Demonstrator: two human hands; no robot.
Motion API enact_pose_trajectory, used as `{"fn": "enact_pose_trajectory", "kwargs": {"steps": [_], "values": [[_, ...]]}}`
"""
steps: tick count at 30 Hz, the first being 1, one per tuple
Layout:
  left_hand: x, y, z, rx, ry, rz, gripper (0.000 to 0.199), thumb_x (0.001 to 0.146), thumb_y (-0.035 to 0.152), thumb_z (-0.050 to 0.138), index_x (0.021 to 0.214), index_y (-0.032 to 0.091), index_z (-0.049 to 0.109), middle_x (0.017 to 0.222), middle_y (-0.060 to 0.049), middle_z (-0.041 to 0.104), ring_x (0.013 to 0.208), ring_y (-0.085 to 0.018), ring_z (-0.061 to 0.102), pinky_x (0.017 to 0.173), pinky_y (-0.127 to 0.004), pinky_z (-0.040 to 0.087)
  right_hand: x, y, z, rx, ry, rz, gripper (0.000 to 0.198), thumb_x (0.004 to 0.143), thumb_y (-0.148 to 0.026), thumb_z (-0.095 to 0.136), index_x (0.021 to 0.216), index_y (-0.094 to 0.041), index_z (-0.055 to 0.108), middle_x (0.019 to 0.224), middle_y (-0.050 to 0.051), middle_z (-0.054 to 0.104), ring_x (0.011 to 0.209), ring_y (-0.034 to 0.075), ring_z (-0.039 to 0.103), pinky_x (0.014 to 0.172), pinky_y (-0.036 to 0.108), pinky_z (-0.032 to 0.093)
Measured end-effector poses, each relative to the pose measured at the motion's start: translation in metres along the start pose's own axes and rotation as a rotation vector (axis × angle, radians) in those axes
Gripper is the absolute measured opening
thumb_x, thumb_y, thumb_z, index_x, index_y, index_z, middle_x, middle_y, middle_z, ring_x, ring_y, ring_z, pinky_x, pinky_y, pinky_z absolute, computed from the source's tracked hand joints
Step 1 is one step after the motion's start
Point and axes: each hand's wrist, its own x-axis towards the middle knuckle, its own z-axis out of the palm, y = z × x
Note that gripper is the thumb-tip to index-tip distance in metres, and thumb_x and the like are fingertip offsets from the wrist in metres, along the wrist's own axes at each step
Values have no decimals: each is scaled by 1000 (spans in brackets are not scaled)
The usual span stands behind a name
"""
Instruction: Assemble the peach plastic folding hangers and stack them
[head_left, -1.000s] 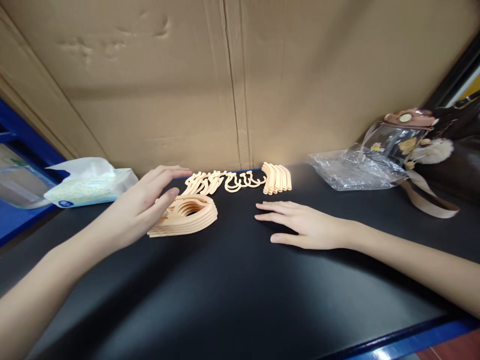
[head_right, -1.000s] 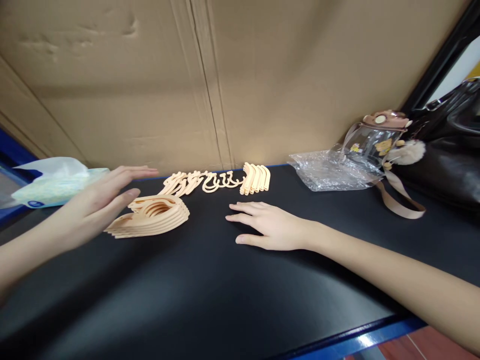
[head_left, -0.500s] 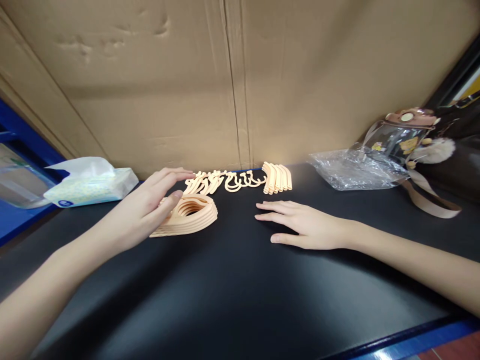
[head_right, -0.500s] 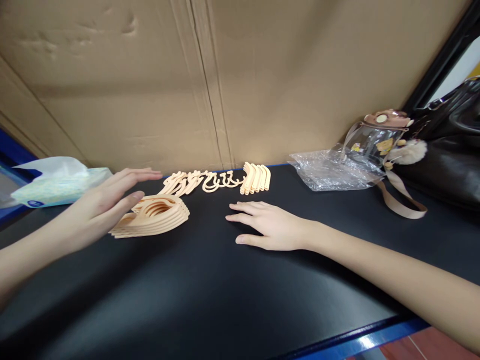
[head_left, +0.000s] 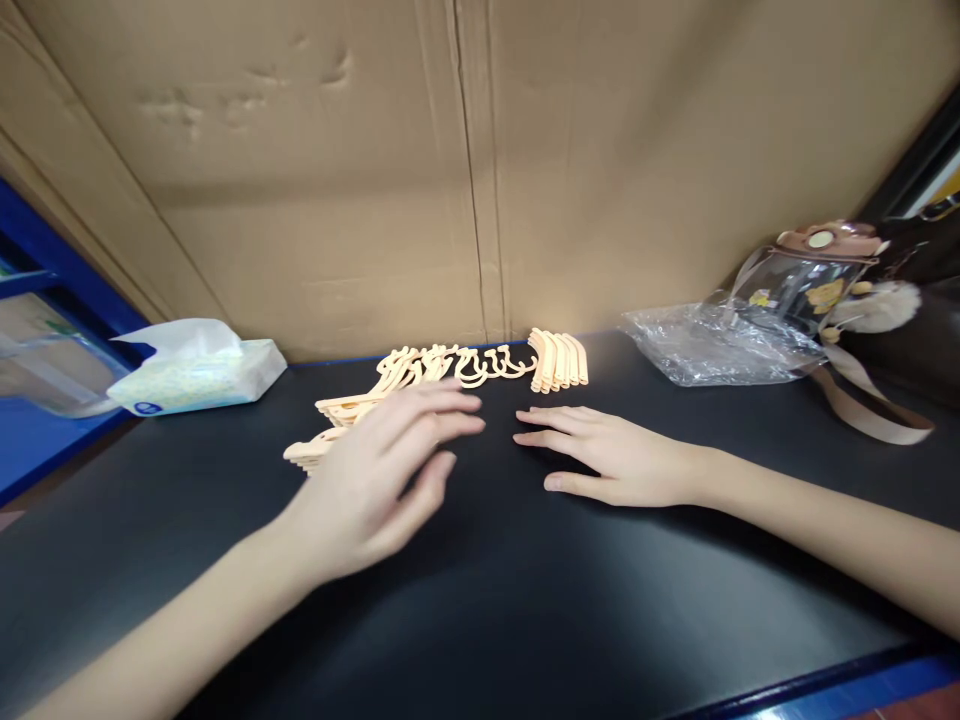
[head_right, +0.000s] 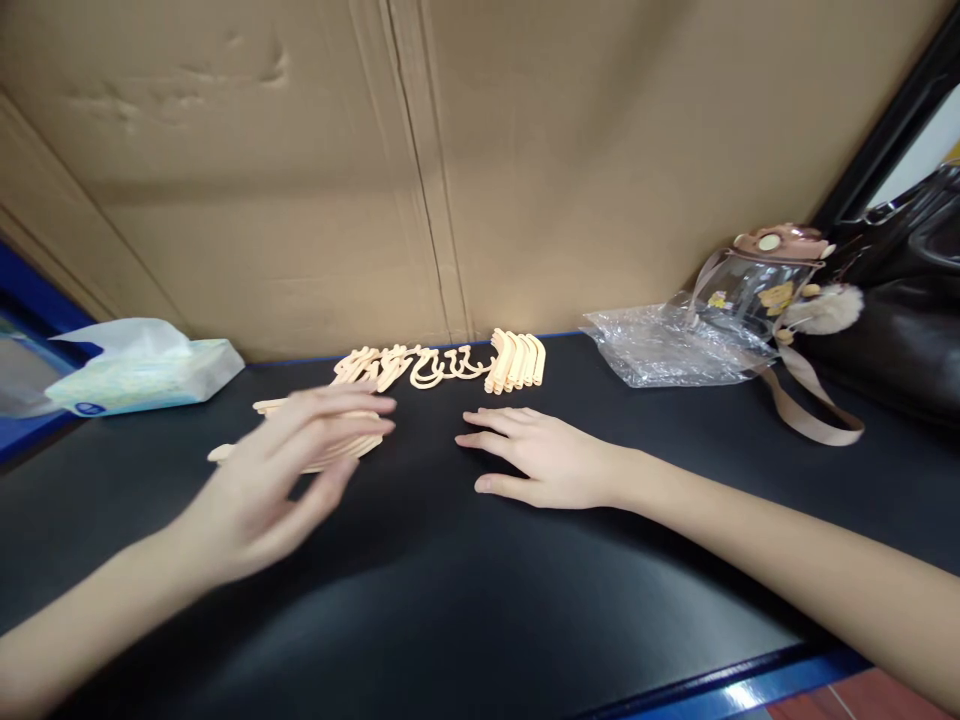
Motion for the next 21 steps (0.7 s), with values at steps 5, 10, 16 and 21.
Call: {"fn": "enact_pose_trajectory", "kwargs": {"steps": [5, 10, 16, 21], "values": [[8, 32, 25, -75, -199, 95, 39, 90, 19, 43, 129, 20, 43, 132, -8, 52, 129, -21, 42, 105, -37, 42, 1, 1, 3, -16, -4, -14, 55, 93, -49, 39, 138, -17, 43, 149, 11, 34, 136, 23, 32, 112, 42, 27], [16, 37, 55, -118, -284, -139, 50, 91, 26, 45, 138, 18, 31, 142, -12, 41, 133, -24, 37, 107, -43, 39, 2, 3, -4, 16, 82, -28, 41, 93, -44, 43, 122, -19, 58, 131, 8, 56, 119, 21, 51, 102, 37, 40], [13, 28, 67, -143, -306, -273, 50, 94, 36, 40, 139, 17, 33, 144, -12, 39, 134, -25, 35, 108, -46, 37, 2, 30, -27, -170, 454, 350, 32, 93, -32, 38, 87, -20, 66, 88, 6, 68, 86, 22, 60, 75, 36, 47], [12, 29, 64, -142, -324, -254, 40, 95, 36, 39, 129, 17, 46, 140, -11, 45, 132, -25, 39, 107, -45, 38, -1, 55, -28, -229, 350, 486, 32, 92, -33, 38, 99, -19, 66, 103, 8, 66, 95, 25, 60, 82, 40, 47]]}}
